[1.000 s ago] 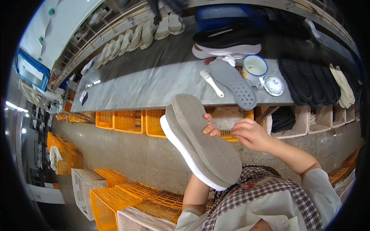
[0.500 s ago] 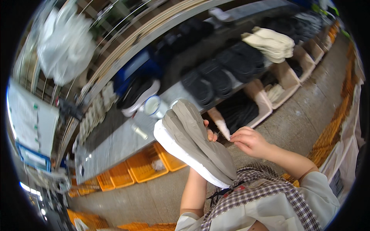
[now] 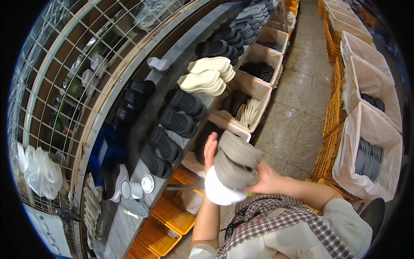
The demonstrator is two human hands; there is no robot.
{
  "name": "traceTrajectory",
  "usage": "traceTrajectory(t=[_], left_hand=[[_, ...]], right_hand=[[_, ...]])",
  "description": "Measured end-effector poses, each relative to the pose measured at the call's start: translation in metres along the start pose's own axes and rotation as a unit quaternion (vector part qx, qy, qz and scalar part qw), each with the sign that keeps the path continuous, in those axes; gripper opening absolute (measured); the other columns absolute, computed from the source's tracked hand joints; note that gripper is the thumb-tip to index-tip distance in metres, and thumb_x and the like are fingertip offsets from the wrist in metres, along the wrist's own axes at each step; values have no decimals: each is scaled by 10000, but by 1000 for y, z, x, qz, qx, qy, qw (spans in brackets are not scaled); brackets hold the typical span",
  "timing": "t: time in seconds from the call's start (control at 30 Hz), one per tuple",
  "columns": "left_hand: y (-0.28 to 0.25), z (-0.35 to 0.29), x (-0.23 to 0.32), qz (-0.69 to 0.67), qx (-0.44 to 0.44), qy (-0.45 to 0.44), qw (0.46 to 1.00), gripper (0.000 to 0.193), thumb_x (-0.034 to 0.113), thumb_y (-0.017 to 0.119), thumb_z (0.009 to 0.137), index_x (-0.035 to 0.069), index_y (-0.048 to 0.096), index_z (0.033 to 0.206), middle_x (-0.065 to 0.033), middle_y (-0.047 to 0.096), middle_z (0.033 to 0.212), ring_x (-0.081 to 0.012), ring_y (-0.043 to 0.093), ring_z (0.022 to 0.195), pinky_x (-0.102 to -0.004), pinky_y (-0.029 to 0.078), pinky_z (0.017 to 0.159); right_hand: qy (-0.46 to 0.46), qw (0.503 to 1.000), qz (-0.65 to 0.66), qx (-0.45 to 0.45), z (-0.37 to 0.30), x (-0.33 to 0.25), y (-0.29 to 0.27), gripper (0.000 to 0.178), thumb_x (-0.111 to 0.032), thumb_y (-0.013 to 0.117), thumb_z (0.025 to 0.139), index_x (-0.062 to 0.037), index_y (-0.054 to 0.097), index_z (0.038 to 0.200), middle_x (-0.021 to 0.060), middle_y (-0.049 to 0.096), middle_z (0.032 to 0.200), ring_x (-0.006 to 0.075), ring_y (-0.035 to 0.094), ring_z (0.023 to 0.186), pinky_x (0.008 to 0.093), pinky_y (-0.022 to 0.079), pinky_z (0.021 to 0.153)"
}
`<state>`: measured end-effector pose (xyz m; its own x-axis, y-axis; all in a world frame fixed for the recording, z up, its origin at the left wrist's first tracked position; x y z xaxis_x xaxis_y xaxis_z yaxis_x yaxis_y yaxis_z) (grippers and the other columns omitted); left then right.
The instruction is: The person picks up pairs of slippers from bins and shelves, wipes them with a white cloth, and places them back on the shelves. The person handles multiple pairs of slippers in different colors and styles, moving between storage areas.
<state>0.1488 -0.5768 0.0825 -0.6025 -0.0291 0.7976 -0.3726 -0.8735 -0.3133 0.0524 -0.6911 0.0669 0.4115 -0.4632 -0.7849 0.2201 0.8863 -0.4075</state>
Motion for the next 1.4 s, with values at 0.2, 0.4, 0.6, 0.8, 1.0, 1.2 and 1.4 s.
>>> traceTrajectory(t=[0.2,0.4,0.6,0.8,1.0,1.2,1.4], left_hand=[[63,17,-5,-429,-49,-353,830,465,361,447,978,45,456,1318,-48,567,1206,-143,548,1069,-285,445,936],[43,35,-64,-465,-19,-398,790,372,215,428,994,79,383,1337,-123,543,1224,-213,569,1075,-354,496,896],[22,62,-116,-411,1,-306,859,480,153,493,963,101,284,1393,-130,515,1261,-227,561,1094,-374,512,877],[31,76,-123,-813,-39,-273,512,590,384,542,892,135,375,1401,-96,439,1354,-269,513,916,-415,466,736],[36,97,-127,-867,-105,-251,419,554,269,573,881,193,398,1401,-40,399,1395,-203,488,956,-336,408,767],[57,109,-179,-396,-50,-428,811,409,245,435,981,67,414,1349,-116,571,1176,-172,593,968,-248,502,799],[100,137,-141,-720,36,-336,606,419,267,468,952,7,437,1278,-130,515,1163,-159,469,767,-244,436,573]], right_hand=[[-221,956,-91,168,25,10,-53,574,59,624,734,-102,455,1258,104,496,1346,327,450,1246,449,346,1045],[-4,994,105,5,60,59,-47,379,37,525,834,-88,546,1191,94,492,1359,302,416,1278,416,343,1043],[250,888,385,10,92,79,-6,380,-211,672,837,-80,447,1113,144,449,1338,211,439,1229,365,381,999],[229,716,646,133,119,80,-26,623,-384,549,827,-77,354,1334,134,529,1239,274,593,1062,430,504,912],[244,673,671,194,123,101,-37,624,-345,460,846,-73,326,1391,140,526,1259,247,577,1108,415,504,927],[365,798,461,130,128,140,-34,847,-274,700,771,-67,212,1432,220,382,1359,312,460,1212,429,428,997],[216,635,741,31,129,163,-65,787,-235,664,815,-100,213,1445,224,432,1334,337,524,1172,446,496,940]])
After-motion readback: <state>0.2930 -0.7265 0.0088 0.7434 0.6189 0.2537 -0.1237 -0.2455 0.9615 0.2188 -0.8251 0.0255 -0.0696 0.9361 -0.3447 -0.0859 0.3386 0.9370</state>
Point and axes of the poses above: each hand's wrist, its own z-axis towards the middle knuckle, its own y-axis out of the palm, x = y × z, the point moved 8 cm from there along z, towards the middle knuckle
